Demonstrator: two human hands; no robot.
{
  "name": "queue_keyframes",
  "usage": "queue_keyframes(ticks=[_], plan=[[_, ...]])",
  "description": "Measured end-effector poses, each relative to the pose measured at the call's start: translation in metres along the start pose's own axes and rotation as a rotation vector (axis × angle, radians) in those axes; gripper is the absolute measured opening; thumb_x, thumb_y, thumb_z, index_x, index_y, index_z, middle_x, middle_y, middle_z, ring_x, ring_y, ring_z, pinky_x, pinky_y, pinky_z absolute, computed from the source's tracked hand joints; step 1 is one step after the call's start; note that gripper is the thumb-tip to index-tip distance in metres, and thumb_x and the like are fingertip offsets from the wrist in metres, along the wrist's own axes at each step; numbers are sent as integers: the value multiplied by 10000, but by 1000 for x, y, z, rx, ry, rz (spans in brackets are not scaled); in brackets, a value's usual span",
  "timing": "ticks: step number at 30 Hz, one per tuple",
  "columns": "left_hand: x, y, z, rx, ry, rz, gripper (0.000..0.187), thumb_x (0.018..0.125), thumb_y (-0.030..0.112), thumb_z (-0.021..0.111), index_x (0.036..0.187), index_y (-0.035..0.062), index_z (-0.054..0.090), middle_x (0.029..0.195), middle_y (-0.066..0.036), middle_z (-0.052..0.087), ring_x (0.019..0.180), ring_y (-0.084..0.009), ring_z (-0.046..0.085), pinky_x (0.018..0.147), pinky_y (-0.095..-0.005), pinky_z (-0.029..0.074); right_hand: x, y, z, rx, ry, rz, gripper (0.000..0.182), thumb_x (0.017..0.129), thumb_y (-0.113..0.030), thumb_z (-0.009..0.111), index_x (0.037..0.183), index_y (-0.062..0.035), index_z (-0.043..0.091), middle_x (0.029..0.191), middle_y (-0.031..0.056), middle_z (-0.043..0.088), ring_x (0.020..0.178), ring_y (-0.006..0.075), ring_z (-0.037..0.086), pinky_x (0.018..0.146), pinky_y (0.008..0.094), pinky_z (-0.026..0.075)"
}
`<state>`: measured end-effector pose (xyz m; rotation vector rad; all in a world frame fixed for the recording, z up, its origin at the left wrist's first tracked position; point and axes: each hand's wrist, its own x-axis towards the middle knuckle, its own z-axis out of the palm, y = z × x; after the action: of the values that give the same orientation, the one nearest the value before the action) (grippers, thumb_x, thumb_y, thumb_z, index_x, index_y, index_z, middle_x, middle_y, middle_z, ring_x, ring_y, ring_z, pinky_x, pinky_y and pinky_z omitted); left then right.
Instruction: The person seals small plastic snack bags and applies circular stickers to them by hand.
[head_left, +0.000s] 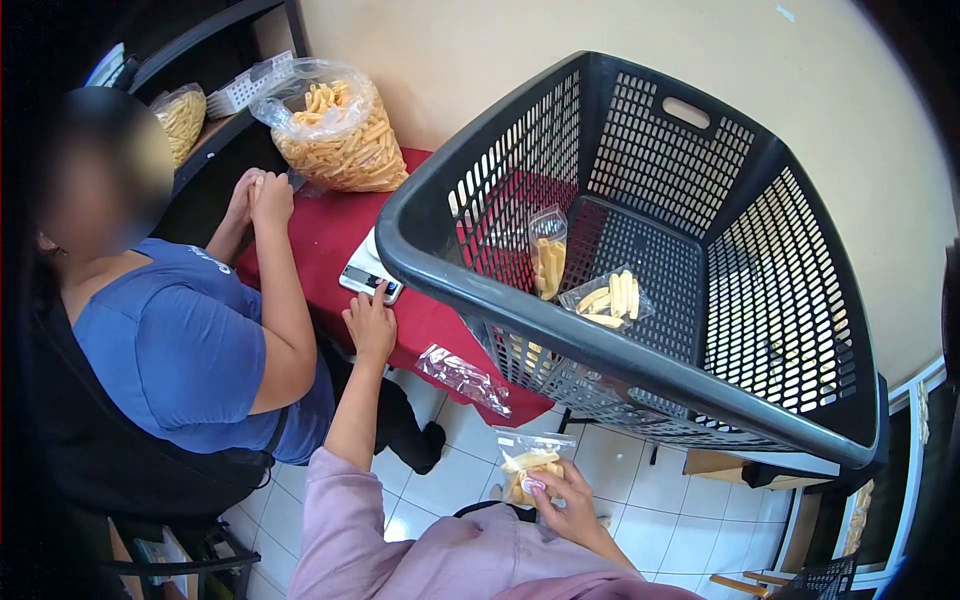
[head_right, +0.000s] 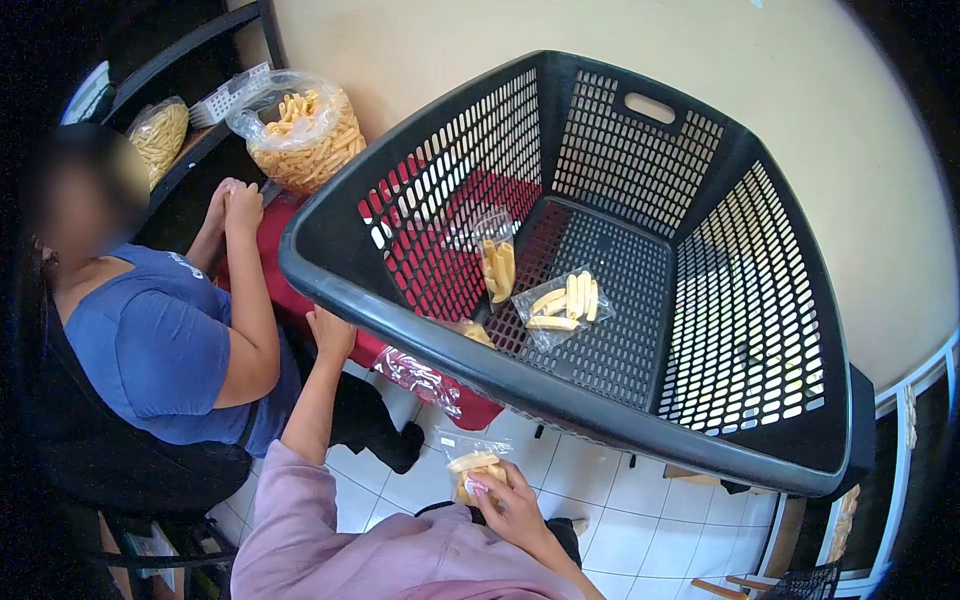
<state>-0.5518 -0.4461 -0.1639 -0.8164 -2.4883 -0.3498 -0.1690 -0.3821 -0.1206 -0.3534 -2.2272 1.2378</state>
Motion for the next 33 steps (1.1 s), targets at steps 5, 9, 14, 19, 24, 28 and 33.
queue_keyframes(ticks=[5,9,14,19,24,28,33], plan=[[1,0,-2,9,-25,-2,411,736,162,525,1145,179,485,854,-67,484,833,-217,439,704,-359,315,2,0,1,4,-3,-17,222,744,-42,577,965,-58,586,974,195,518,833,302,550,689,316,454],[0,-2,0,-2,-33,-5,411,739,157,518,1147,180,480,846,-72,489,832,-221,443,709,-363,317,0,-1,1,4,-3,-2,217,745,-46,577,961,-63,590,975,197,519,832,307,552,691,319,456],[-1,-1,1,23,-23,-7,409,740,159,514,1147,182,478,841,-76,491,826,-225,445,707,-366,319,-5,0,2,-4,23,6,225,720,-19,588,944,-46,597,938,173,532,813,279,554,681,304,446],[-1,0,0,29,-11,-10,407,743,167,515,1148,183,478,845,-73,487,827,-227,441,703,-374,320,-6,-1,1,3,28,15,223,734,-37,582,956,-59,596,974,194,522,839,306,551,704,317,453],[-2,2,-4,38,-30,-20,415,744,174,515,1157,180,467,856,-72,484,832,-228,441,707,-376,321,-8,-1,1,2,32,8,224,729,-20,574,950,-50,596,965,190,524,846,304,546,713,316,446],[-1,1,3,36,-5,-77,452,741,186,513,1185,159,435,893,-86,473,859,-237,445,729,-388,331,-8,-1,1,-3,36,1,223,730,-23,576,950,-48,596,961,190,525,841,304,548,710,317,447],[2,0,3,42,-102,-132,467,741,199,506,1195,136,420,919,-99,467,888,-249,445,756,-394,335,-6,-2,1,-1,30,10,216,736,-29,578,950,-51,597,960,188,526,835,302,551,698,312,450]])
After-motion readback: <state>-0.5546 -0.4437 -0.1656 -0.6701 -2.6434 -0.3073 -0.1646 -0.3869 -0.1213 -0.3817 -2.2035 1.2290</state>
